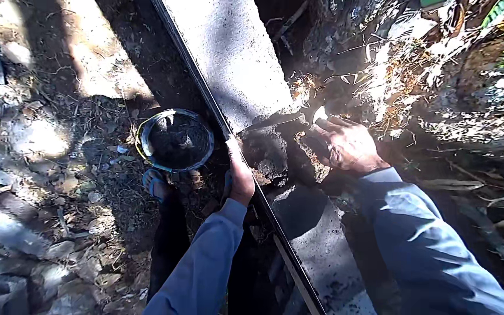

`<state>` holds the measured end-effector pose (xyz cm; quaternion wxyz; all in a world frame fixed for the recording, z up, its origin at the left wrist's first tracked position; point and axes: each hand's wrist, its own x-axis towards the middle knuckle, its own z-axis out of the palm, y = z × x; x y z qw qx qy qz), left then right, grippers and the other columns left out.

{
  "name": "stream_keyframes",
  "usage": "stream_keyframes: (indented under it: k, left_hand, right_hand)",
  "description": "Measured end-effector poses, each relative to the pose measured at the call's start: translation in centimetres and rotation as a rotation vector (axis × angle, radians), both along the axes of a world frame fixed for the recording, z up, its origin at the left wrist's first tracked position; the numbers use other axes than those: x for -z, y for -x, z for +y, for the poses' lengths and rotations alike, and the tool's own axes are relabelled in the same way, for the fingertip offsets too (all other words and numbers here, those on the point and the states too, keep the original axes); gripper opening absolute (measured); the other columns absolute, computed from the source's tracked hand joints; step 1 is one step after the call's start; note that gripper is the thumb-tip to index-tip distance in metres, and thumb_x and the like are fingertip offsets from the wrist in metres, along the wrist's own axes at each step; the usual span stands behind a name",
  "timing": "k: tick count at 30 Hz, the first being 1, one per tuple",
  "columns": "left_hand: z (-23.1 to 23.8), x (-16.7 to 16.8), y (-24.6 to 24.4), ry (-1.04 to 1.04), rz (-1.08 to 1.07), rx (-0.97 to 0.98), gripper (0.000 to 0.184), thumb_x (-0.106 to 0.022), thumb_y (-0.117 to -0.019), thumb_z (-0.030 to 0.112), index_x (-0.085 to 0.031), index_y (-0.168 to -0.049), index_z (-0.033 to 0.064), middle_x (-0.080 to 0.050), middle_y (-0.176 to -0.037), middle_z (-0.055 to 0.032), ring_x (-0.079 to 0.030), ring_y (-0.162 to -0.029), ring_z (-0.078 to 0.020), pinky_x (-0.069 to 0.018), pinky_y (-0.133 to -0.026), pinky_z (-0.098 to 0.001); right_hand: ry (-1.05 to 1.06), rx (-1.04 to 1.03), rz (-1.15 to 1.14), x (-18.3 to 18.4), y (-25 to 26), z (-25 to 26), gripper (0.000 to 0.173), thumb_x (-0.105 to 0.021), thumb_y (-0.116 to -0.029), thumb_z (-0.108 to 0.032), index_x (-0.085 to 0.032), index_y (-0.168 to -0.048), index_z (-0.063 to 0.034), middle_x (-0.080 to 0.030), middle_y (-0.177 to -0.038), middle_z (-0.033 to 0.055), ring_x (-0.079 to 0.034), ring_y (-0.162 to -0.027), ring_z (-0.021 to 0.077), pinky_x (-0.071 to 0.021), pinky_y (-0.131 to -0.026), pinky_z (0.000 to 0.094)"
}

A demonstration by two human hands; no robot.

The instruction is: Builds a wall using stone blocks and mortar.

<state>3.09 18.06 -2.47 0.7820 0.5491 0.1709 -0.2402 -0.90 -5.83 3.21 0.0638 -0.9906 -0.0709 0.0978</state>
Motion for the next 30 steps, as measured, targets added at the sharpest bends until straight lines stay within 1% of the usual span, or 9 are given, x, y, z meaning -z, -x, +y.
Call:
stream_keyframes:
  k: [3,7,11,14,18,21,24,27,30]
  left_hand:
    - [0.0,0.0,-0.3,0.015,0.0,-0.008,0.069,-0.011,-0.1086,0.053,-0.023,-0.161,0.0103,-0.033,-0.163,-0.0073,-0.031,-0.15,-0.0128,-0.0278,-0.123,-0.0356]
    - [0.5,-0.3,-0.6,0.01,0.023,-0.013,0.067,-0.01,-0.1088,0.052,-0.029,-0.159,0.0114,-0.04,-0.158,-0.0063,-0.037,-0.146,-0.0123,-0.033,-0.12,-0.0352]
    - [0.1,-0.5,-0.4,-0.001,0.036,-0.025,0.068,-0.012,-0.1086,0.052,-0.024,-0.161,0.0099,-0.031,-0.164,-0.0085,-0.03,-0.151,-0.0137,-0.0268,-0.124,-0.036]
    - [0.1,-0.6,-0.6,0.014,0.033,-0.001,0.069,-0.011,-0.1084,0.053,-0.016,-0.164,0.0128,-0.021,-0.169,-0.0062,-0.021,-0.154,-0.013,-0.0205,-0.126,-0.0354]
    - [0.2,-0.2,-0.8,-0.001,0.027,-0.018,0.069,-0.017,-0.1076,0.058,-0.027,-0.159,0.0132,-0.036,-0.16,-0.0059,-0.033,-0.148,-0.0123,-0.0305,-0.122,-0.0359]
    - [0.3,-0.5,-0.4,-0.001,0.002,0.024,0.067,-0.014,-0.1088,0.052,-0.016,-0.164,0.0133,-0.021,-0.169,-0.0062,-0.02,-0.155,-0.013,-0.0196,-0.127,-0.0361]
    - [0.0,-0.3,-0.7,-0.019,-0.007,0.001,0.068,-0.012,-0.1086,0.053,-0.022,-0.161,0.0104,-0.029,-0.165,-0.0081,-0.026,-0.152,-0.0135,-0.0244,-0.125,-0.0351]
    - [0.4,-0.4,-0.3,0.026,-0.001,0.009,0.068,-0.013,-0.1089,0.053,-0.016,-0.163,0.0117,-0.022,-0.168,-0.007,-0.02,-0.155,-0.0139,-0.0189,-0.127,-0.0356]
    - [0.2,-0.4,-0.5,0.011,-0.007,-0.001,0.068,-0.013,-0.1086,0.052,-0.018,-0.162,0.0105,-0.023,-0.167,-0.0079,-0.022,-0.154,-0.0142,-0.0206,-0.126,-0.0356]
  right_hand:
    - [-0.074,-0.013,-0.037,-0.6,1.0,0.0,0.042,-0.047,-0.0999,-0.038,-0.073,-0.111,-0.0066,-0.074,-0.106,0.0162,-0.073,-0.097,0.0356,-0.0578,-0.077,0.0532]
    - [-0.151,-0.059,-0.091,-2.4,5.2,0.1,0.045,-0.044,-0.1009,-0.042,-0.072,-0.086,-0.0087,-0.07,-0.082,0.0111,-0.07,-0.077,0.0292,-0.0536,-0.061,0.0458]
    - [-0.063,-0.074,0.033,0.1,4.1,-0.7,0.046,-0.045,-0.0985,-0.042,-0.074,-0.109,-0.0076,-0.074,-0.105,0.0165,-0.073,-0.096,0.0387,-0.0575,-0.072,0.0556]
    - [-0.057,-0.096,0.044,0.6,0.3,0.1,0.036,-0.047,-0.1011,-0.034,-0.07,-0.104,-0.0069,-0.072,-0.099,0.017,-0.071,-0.093,0.0403,-0.0561,-0.07,0.0562]
    - [-0.083,-0.104,-0.098,0.0,0.4,0.5,0.045,-0.044,-0.101,-0.039,-0.075,-0.105,-0.0062,-0.075,-0.098,0.0159,-0.072,-0.09,0.037,-0.0564,-0.068,0.0518]
    - [-0.049,-0.036,-0.043,0.7,0.4,1.1,0.039,-0.045,-0.1033,-0.033,-0.071,-0.103,-0.0041,-0.071,-0.095,0.0175,-0.071,-0.089,0.0397,-0.0562,-0.067,0.0547]
    - [-0.052,-0.063,-0.107,1.2,0.1,1.1,0.043,-0.044,-0.1018,-0.038,-0.073,-0.105,-0.0071,-0.074,-0.101,0.0164,-0.072,-0.095,0.0375,-0.0574,-0.074,0.0531]
    - [-0.036,-0.017,-0.069,1.5,0.2,2.0,0.041,-0.044,-0.1044,-0.035,-0.073,-0.109,-0.0054,-0.073,-0.101,0.0189,-0.072,-0.093,0.0394,-0.0574,-0.071,0.054]
    - [-0.066,-0.021,-0.091,1.4,-0.1,2.2,0.043,-0.044,-0.1025,-0.036,-0.073,-0.108,-0.0056,-0.073,-0.101,0.0185,-0.071,-0.092,0.0389,-0.0561,-0.072,0.0529]
